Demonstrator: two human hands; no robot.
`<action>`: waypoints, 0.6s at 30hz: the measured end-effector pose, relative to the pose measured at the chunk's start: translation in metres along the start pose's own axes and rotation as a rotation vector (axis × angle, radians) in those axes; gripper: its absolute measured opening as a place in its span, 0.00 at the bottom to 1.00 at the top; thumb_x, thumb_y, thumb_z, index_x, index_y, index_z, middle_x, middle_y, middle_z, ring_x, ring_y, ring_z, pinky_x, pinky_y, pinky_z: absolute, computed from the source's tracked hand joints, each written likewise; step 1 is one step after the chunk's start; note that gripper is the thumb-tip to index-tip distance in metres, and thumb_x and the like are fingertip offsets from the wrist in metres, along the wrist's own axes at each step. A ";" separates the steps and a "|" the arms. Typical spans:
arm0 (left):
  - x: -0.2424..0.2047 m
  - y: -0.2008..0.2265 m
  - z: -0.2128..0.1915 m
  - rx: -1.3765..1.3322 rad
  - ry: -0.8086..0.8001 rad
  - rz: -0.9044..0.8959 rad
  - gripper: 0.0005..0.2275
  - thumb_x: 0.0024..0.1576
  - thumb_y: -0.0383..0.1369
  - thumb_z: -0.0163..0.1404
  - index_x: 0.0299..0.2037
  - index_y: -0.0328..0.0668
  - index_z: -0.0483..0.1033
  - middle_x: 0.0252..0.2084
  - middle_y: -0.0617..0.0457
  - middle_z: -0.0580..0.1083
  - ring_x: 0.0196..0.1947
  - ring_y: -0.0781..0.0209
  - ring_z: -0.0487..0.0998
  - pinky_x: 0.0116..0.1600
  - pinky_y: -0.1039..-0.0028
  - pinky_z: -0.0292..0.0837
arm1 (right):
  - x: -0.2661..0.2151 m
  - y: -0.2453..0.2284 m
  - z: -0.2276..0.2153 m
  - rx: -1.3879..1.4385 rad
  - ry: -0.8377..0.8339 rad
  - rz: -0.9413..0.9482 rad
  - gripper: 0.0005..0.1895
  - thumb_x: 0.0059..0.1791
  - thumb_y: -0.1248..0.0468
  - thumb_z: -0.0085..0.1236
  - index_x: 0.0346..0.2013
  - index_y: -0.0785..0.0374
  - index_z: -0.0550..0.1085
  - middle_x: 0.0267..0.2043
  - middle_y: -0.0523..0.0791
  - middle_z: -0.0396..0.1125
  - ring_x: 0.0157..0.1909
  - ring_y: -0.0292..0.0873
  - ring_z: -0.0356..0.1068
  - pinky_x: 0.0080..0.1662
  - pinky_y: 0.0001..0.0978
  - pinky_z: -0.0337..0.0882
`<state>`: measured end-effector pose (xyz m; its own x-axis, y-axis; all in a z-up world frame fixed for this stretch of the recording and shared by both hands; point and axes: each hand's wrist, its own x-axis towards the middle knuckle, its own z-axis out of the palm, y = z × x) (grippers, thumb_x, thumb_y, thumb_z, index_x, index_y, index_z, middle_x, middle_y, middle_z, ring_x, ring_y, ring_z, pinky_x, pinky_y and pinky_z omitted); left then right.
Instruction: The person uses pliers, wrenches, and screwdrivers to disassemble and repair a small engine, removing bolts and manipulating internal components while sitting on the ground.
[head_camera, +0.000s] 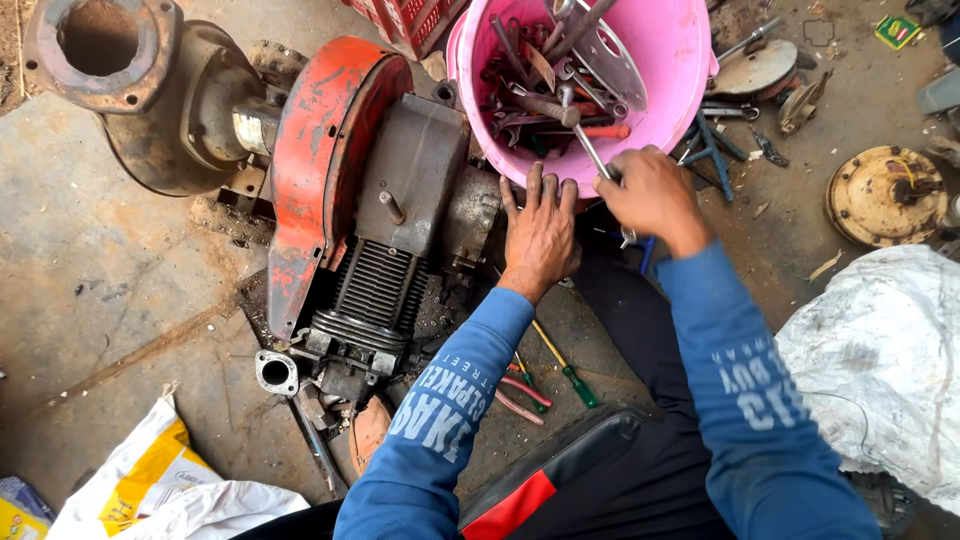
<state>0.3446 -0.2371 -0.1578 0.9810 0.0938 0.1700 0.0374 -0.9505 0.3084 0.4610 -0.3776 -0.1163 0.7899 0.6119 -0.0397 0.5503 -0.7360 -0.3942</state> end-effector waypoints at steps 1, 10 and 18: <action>-0.001 -0.001 0.001 0.005 0.016 0.002 0.35 0.36 0.35 0.61 0.57 0.38 0.63 0.58 0.40 0.66 0.72 0.38 0.55 0.72 0.29 0.41 | 0.016 -0.005 -0.006 -0.064 -0.097 0.081 0.19 0.50 0.52 0.56 0.40 0.66 0.80 0.42 0.60 0.72 0.47 0.64 0.71 0.52 0.54 0.70; -0.004 -0.008 0.007 0.007 0.051 0.034 0.39 0.36 0.37 0.60 0.62 0.34 0.63 0.62 0.39 0.65 0.73 0.39 0.53 0.72 0.30 0.40 | 0.111 0.031 0.043 0.092 -0.277 0.072 0.21 0.54 0.53 0.49 0.49 0.66 0.78 0.46 0.62 0.73 0.52 0.65 0.72 0.57 0.54 0.69; -0.004 -0.010 0.008 -0.010 -0.065 0.037 0.41 0.36 0.40 0.62 0.63 0.34 0.62 0.62 0.39 0.64 0.73 0.40 0.52 0.72 0.31 0.40 | 0.178 0.077 0.110 0.034 0.040 -0.091 0.35 0.44 0.73 0.55 0.66 0.76 0.61 0.70 0.68 0.50 0.65 0.71 0.56 0.64 0.49 0.60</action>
<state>0.3420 -0.2306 -0.1692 0.9920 0.0392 0.1204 -0.0003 -0.9501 0.3120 0.6138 -0.2935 -0.2550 0.7476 0.6632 0.0339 0.6112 -0.6672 -0.4257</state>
